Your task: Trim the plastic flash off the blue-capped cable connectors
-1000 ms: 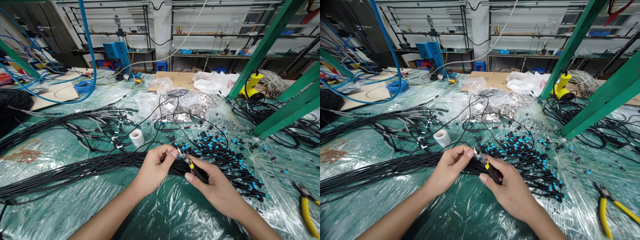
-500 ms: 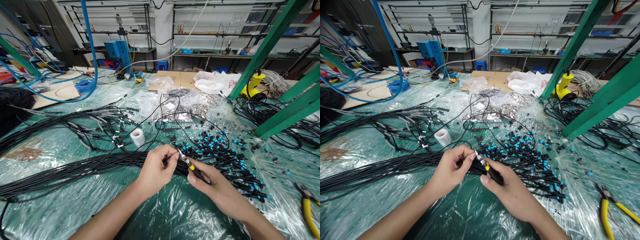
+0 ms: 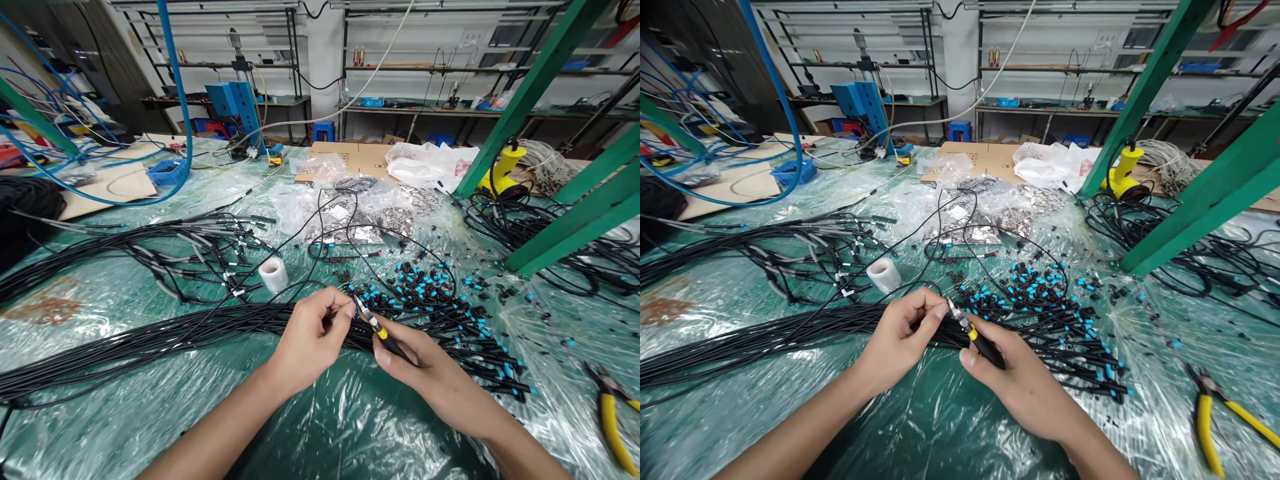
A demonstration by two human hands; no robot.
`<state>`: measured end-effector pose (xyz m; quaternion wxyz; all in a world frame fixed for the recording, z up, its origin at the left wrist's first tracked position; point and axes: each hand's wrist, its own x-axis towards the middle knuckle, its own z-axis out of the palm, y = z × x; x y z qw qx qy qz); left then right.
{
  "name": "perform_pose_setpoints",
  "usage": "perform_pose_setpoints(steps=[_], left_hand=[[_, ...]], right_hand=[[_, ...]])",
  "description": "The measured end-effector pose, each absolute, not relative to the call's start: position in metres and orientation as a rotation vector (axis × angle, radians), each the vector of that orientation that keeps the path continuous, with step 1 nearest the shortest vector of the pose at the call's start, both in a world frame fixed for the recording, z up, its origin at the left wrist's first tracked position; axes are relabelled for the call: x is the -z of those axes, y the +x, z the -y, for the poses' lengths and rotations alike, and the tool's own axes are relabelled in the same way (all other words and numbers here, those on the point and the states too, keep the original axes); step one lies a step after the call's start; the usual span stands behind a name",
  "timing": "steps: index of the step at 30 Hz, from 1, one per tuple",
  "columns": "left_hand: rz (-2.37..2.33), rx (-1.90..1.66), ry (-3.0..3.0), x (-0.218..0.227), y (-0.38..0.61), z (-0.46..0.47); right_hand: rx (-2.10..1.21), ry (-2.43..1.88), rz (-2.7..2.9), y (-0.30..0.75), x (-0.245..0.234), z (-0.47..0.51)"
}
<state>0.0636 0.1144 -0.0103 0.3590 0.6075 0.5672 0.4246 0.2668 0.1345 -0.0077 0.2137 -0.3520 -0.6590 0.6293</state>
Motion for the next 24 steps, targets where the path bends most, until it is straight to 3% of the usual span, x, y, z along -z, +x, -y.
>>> perform_pose_setpoints(steps=[13,24], left_hand=[[-1.558,-1.065,1.796,0.0095,0.0637,-0.1149],[-1.54,-1.1,1.809,0.0125,0.0621,-0.1155]], right_hand=[[-1.708,-1.142,1.874,0.2715,0.01,-0.1339],[-1.827,-0.933,1.786,0.2617,0.003,-0.1314]])
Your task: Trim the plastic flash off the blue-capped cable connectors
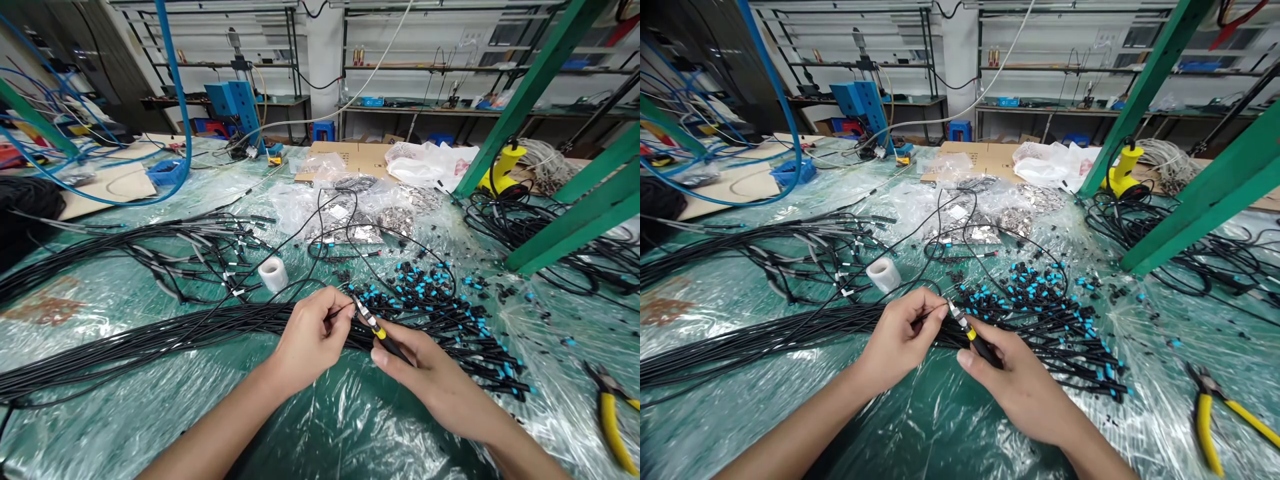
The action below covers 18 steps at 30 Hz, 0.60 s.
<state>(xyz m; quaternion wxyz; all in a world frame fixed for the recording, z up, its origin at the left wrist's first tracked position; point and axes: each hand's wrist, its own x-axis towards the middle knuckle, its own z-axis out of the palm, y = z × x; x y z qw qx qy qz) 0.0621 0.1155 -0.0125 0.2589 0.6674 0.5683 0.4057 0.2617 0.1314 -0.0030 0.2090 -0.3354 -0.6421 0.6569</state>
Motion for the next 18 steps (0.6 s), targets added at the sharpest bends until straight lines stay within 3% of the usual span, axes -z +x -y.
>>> perform_pose_setpoints(steps=[18], left_hand=[[-1.507,-1.131,2.057,0.013,0.061,-0.116]], right_hand=[[-1.809,-1.049,1.802,0.274,0.007,-0.133]])
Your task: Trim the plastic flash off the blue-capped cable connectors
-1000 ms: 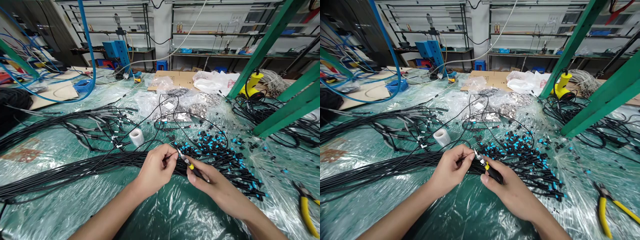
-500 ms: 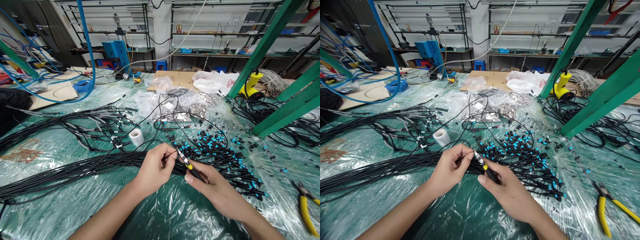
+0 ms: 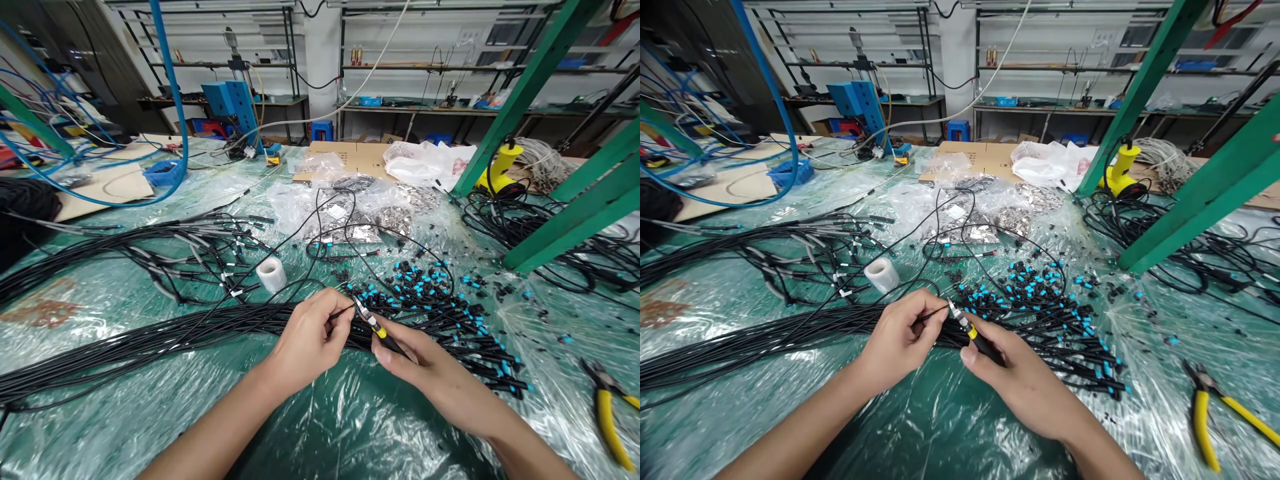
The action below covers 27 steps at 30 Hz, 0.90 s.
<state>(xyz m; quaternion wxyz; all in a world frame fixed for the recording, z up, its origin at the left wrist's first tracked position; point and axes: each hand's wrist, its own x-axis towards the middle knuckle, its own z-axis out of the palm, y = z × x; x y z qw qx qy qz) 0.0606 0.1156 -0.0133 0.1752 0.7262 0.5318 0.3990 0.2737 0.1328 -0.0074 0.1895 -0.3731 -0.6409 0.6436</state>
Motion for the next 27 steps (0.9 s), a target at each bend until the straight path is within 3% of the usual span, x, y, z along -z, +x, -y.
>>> perform_pose_setpoints(steps=[27], left_hand=[[-1.583,-1.113,2.099,0.0154,0.0615,-0.1158]], right_hand=[[-1.838,-1.098,1.733,0.2725,0.0089,-0.1305]])
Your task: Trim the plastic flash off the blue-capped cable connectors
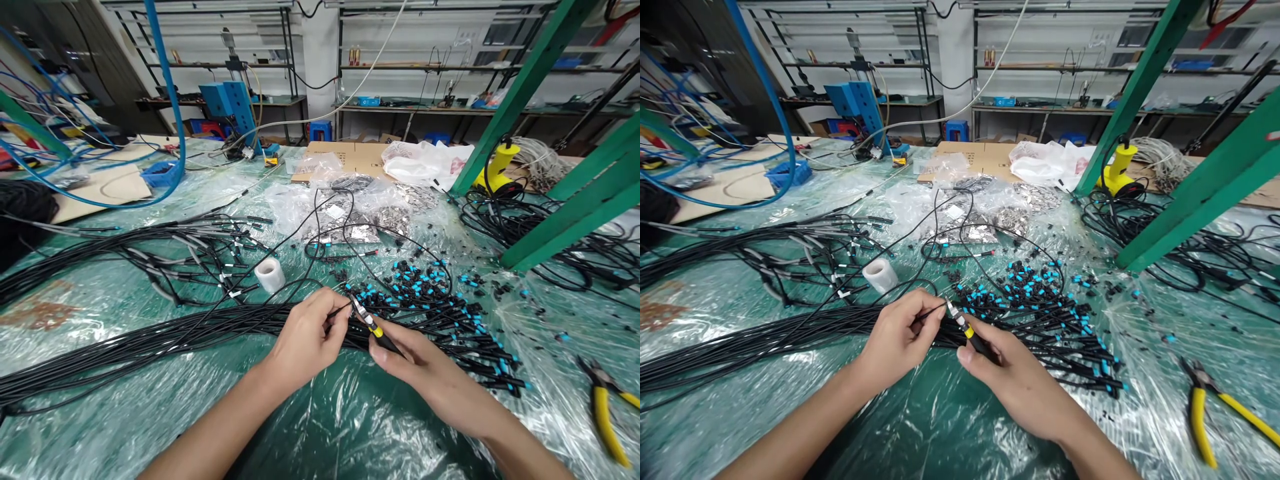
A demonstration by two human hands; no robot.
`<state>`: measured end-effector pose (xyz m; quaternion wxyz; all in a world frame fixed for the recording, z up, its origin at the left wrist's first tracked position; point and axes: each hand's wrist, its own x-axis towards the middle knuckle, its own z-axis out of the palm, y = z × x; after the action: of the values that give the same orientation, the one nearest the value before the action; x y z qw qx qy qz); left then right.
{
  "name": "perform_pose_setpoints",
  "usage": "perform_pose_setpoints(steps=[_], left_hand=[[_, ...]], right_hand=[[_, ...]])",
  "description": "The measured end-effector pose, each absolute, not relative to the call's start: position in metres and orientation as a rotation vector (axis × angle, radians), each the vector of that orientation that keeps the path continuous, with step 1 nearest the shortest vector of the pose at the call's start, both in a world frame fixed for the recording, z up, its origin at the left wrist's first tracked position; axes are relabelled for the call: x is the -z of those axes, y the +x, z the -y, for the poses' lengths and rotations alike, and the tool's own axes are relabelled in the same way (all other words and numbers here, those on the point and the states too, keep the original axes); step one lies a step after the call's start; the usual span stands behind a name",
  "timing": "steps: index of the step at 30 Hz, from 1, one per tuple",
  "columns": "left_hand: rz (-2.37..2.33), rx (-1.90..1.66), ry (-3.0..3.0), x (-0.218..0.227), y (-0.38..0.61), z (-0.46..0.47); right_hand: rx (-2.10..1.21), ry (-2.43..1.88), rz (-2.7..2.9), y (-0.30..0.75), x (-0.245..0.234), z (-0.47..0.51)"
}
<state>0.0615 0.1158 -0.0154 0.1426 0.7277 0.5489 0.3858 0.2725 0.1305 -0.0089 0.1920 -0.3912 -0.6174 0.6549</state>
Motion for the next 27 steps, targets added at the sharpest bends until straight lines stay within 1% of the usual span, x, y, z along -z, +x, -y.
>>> perform_pose_setpoints(steps=[8,19,23,27], left_hand=[[-1.605,-1.109,2.044,0.015,0.063,-0.116],[-1.585,-1.123,1.921,0.015,0.062,-0.115],[-1.588,-1.113,1.888,0.016,0.062,-0.116],[-1.596,-1.112,1.868,0.016,0.062,-0.115]], right_hand=[[-1.752,-1.022,1.806,0.265,0.005,-0.13],[-1.727,-1.082,1.775,0.269,0.012,-0.13],[-1.682,-1.037,1.823,0.264,0.009,-0.13],[-1.71,-0.997,1.827,0.259,0.005,-0.129]])
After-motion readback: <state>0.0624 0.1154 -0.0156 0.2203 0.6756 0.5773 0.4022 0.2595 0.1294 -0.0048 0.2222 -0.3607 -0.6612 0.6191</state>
